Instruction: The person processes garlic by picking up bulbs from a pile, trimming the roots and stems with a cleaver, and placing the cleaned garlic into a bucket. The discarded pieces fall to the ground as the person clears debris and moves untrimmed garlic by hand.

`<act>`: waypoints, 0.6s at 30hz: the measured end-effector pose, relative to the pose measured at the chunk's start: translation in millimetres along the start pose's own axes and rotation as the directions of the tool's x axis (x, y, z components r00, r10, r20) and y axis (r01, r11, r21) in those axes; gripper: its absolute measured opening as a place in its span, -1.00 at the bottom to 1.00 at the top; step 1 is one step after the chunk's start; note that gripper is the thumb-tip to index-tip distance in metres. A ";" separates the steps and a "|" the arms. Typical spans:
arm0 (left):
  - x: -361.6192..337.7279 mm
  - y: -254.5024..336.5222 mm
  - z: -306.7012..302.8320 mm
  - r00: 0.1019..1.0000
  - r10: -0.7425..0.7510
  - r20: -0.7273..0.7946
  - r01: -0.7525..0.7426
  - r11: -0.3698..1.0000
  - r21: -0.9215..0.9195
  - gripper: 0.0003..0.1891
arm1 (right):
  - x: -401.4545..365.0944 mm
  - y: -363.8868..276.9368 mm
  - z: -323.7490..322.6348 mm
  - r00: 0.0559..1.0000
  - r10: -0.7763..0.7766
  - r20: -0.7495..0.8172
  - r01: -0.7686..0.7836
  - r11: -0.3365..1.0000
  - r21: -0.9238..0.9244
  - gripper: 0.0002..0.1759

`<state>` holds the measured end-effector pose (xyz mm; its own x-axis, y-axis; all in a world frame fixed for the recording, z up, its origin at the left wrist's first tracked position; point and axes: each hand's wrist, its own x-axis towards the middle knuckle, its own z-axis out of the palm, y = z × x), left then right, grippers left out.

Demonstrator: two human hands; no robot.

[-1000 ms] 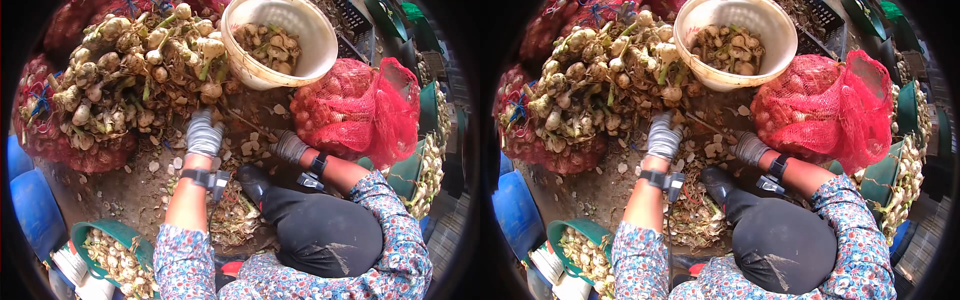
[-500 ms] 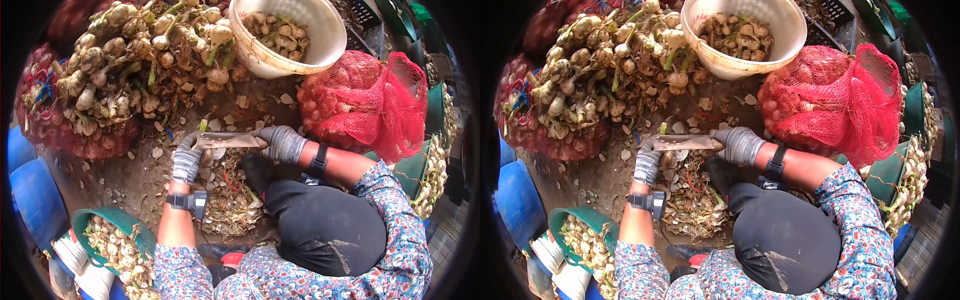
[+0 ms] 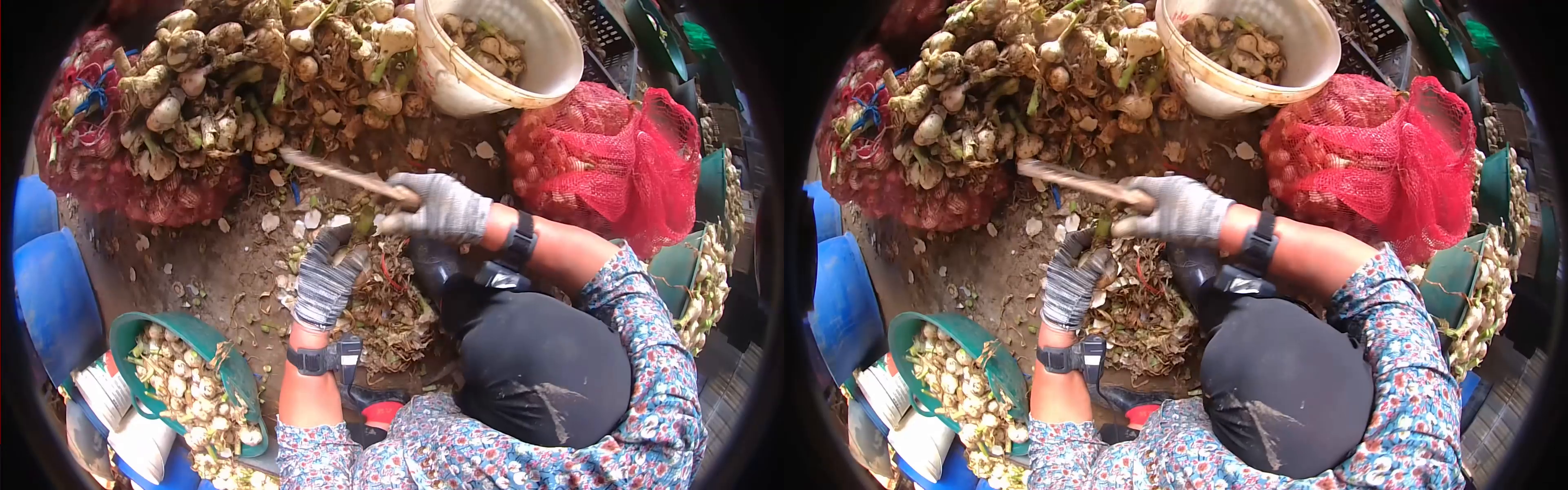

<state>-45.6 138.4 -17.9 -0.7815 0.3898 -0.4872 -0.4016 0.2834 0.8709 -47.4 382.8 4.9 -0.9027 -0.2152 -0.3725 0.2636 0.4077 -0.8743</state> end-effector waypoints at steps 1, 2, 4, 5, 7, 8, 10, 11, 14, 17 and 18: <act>2.8 9.6 -0.5 0.998 0.027 0.061 -0.031 0.996 0.078 -0.48 | 8.5 -11.0 5.9 0.999 -0.045 0.011 0.044 0.995 0.090 -0.47; 2.2 8.2 -1.4 0.998 0.027 0.065 -0.032 0.997 0.075 -0.48 | 14.1 -18.0 10.1 0.996 -0.092 0.023 0.086 0.979 0.183 -0.50; 0.6 7.8 -9.1 0.958 0.282 0.045 -0.273 0.950 -0.151 -0.21 | 26.8 -26.5 8.3 0.993 0.005 0.117 -0.026 0.984 0.177 -0.56; -7.5 11.7 -14.7 0.962 0.250 0.110 -0.197 0.914 -0.353 0.00 | 28.5 -31.8 11.4 0.999 -0.031 0.045 0.014 0.941 0.337 -0.57; -17.0 6.8 -12.5 0.966 0.257 0.014 -0.218 0.848 -0.483 0.03 | 26.5 -32.0 7.1 0.889 0.345 0.300 -0.453 0.752 0.479 -0.59; -17.0 4.9 -12.4 0.966 0.258 -0.013 -0.236 0.858 -0.456 0.05 | 27.3 -25.3 13.9 0.827 0.420 0.373 -0.562 0.618 0.550 -0.59; -18.7 13.5 -2.9 0.985 0.163 -0.062 -0.172 0.851 -0.497 0.05 | 36.9 11.8 36.4 0.731 0.398 0.554 -0.682 0.413 0.603 -0.53; -16.0 18.9 -1.3 0.987 0.149 -0.062 -0.158 0.822 -0.547 0.02 | 35.7 9.8 38.5 0.684 0.389 0.617 -0.729 0.389 0.563 -0.53; -1.1 4.6 -1.1 0.968 0.225 -0.112 -0.248 0.778 -0.577 -0.08 | 30.8 -10.8 39.5 0.712 0.476 0.516 -0.696 0.573 0.433 -0.54; 0.2 -9.5 -7.1 0.969 0.229 -0.098 -0.242 0.775 -0.583 -0.07 | 35.4 14.3 40.9 0.993 0.101 0.062 -0.100 0.995 -0.014 -0.55; 1.6 -16.2 -11.4 0.968 0.230 -0.099 -0.243 0.774 -0.585 -0.07 | 30.5 15.2 36.1 0.987 0.146 0.060 -0.141 0.987 -0.083 -0.62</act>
<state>-45.7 124.4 -32.0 -0.8959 0.3561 -0.2655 -0.4002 -0.3878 0.8303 -58.7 350.4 -30.9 -0.8325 -0.2066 -0.5140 0.3588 0.5058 -0.7845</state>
